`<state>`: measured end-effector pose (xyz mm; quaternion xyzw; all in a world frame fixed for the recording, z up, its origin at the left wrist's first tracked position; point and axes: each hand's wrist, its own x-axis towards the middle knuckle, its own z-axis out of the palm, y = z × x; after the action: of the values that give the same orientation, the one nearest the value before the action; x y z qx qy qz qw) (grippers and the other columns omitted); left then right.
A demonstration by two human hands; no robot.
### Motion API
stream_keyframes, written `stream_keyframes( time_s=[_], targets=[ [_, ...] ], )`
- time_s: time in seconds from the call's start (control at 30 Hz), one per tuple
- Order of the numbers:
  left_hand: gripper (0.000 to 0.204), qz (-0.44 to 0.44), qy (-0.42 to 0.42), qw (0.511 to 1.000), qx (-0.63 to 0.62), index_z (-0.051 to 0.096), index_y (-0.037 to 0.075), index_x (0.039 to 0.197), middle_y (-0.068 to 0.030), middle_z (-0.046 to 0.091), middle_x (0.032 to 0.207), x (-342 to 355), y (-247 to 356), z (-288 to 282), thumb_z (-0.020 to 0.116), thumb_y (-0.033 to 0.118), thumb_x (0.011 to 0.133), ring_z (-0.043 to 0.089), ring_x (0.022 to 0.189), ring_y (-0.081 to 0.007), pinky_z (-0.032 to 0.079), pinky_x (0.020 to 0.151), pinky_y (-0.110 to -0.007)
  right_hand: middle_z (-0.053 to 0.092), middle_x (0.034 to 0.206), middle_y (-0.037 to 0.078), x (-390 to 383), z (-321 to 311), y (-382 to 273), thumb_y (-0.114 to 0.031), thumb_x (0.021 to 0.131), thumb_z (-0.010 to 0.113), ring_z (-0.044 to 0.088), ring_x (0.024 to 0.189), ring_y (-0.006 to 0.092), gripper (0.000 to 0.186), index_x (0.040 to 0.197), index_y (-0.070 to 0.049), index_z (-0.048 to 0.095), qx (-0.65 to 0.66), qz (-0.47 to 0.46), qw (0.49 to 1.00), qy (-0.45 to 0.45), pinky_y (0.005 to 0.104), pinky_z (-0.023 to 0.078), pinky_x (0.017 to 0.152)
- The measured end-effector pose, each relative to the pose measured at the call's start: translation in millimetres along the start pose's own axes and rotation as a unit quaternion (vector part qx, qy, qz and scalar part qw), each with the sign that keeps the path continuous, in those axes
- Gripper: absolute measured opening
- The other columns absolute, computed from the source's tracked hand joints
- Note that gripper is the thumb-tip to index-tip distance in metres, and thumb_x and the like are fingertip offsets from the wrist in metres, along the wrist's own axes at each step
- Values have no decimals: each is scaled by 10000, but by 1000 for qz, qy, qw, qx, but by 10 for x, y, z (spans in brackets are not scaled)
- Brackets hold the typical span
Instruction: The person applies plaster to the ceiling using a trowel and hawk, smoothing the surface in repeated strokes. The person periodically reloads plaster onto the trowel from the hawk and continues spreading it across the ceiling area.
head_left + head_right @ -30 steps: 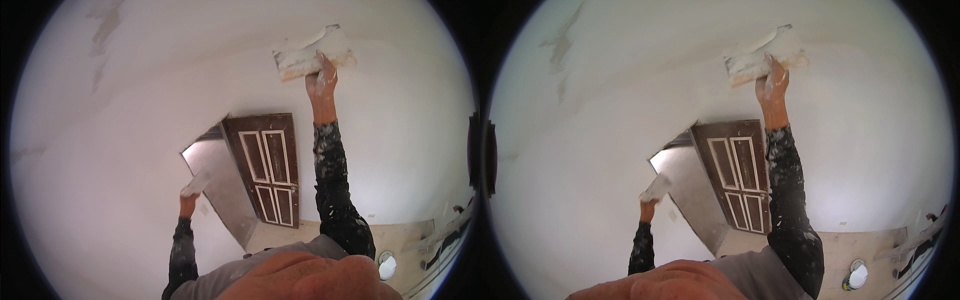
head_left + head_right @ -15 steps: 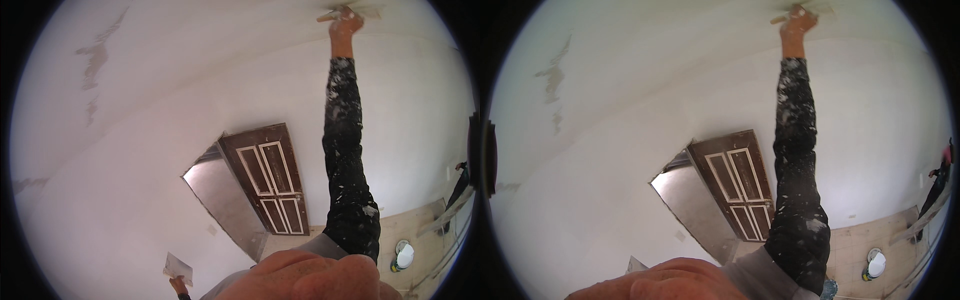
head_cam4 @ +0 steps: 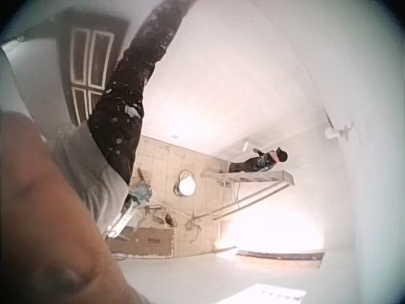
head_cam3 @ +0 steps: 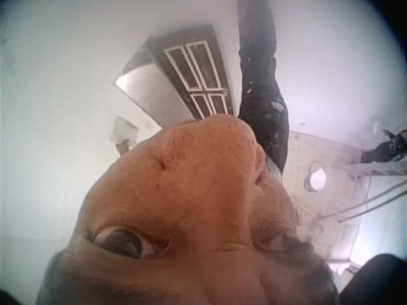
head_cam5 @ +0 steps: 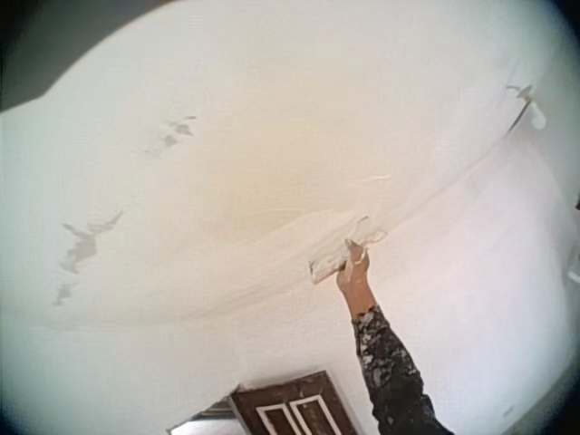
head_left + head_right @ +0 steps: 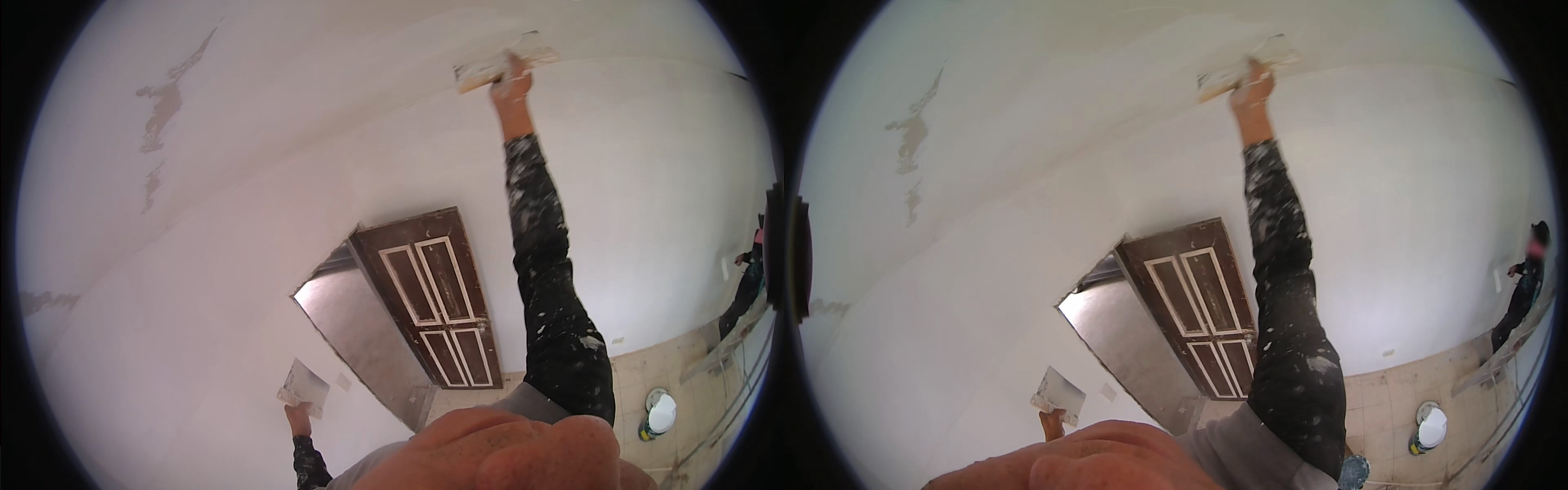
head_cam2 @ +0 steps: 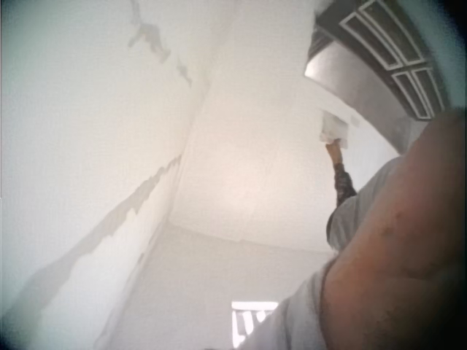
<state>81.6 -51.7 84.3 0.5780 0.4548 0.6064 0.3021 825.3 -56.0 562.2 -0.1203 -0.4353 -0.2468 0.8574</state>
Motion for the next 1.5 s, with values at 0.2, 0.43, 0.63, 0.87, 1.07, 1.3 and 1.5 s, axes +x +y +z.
stream_keyframes(
  time_s=[0.2,0.43,0.63,0.87,1.07,1.3,1.5],
  targets=[
    [215,54,45,987,144,646,-36,859,-197,529,944,-43,-657,-439,587,153,776,525,876,-285,449,789,-396,511,1231,138,652,-265,-1006,-200,911,492,455,1227,294,465,1326,-8,403,472,183,855,113,483,368,1049],
    [174,15,1,999,-36,683,25,910,-221,544,1094,-153,-96,-86,590,104,786,522,1042,-345,430,893,-406,553,751,77,305,523,-2611,-282,924,539,508,686,194,330,993,38,584,162,-95,966,176,332,421,564],
    [215,122,-47,988,-83,682,30,917,-193,575,1142,267,200,768,649,-7,707,513,1117,-344,434,941,-413,489,1077,222,-494,1699,-3313,-190,814,634,488,940,358,476,1203,12,447,-33,-320,924,206,446,424,731],
    [264,205,-69,976,-2,694,80,946,-200,588,1156,460,168,1230,649,-32,711,489,1157,-384,438,952,-433,442,1063,152,-1192,1481,-3118,14,714,627,504,913,277,700,1352,60,345,-5,-311,950,-40,391,459,804],
    [268,176,-121,973,84,688,70,924,-198,609,1080,403,118,776,636,-47,689,513,1109,-382,431,935,-430,643,875,193,-389,-106,-1193,-67,811,624,575,741,385,252,1056,-27,579,-406,-382,825,86,467,456,715],
    [274,66,-89,994,21,678,72,877,-191,599,1022,592,-396,370,665,-71,643,520,983,-372,446,851,-442,561,1061,102,1007,-650,-900,26,780,563,538,1049,290,390,1162,-8,494,404,126,894,148,483,447,944],
    [255,221,-56,937,265,676,73,873,-159,645,941,210,-315,372,653,-62,658,502,1014,-394,446,847,-466,470,1189,204,878,-111,-2374,-30,820,578,514,1020,298,492,1282,-13,411,149,-133,969,143,484,434,874]
  ],
)
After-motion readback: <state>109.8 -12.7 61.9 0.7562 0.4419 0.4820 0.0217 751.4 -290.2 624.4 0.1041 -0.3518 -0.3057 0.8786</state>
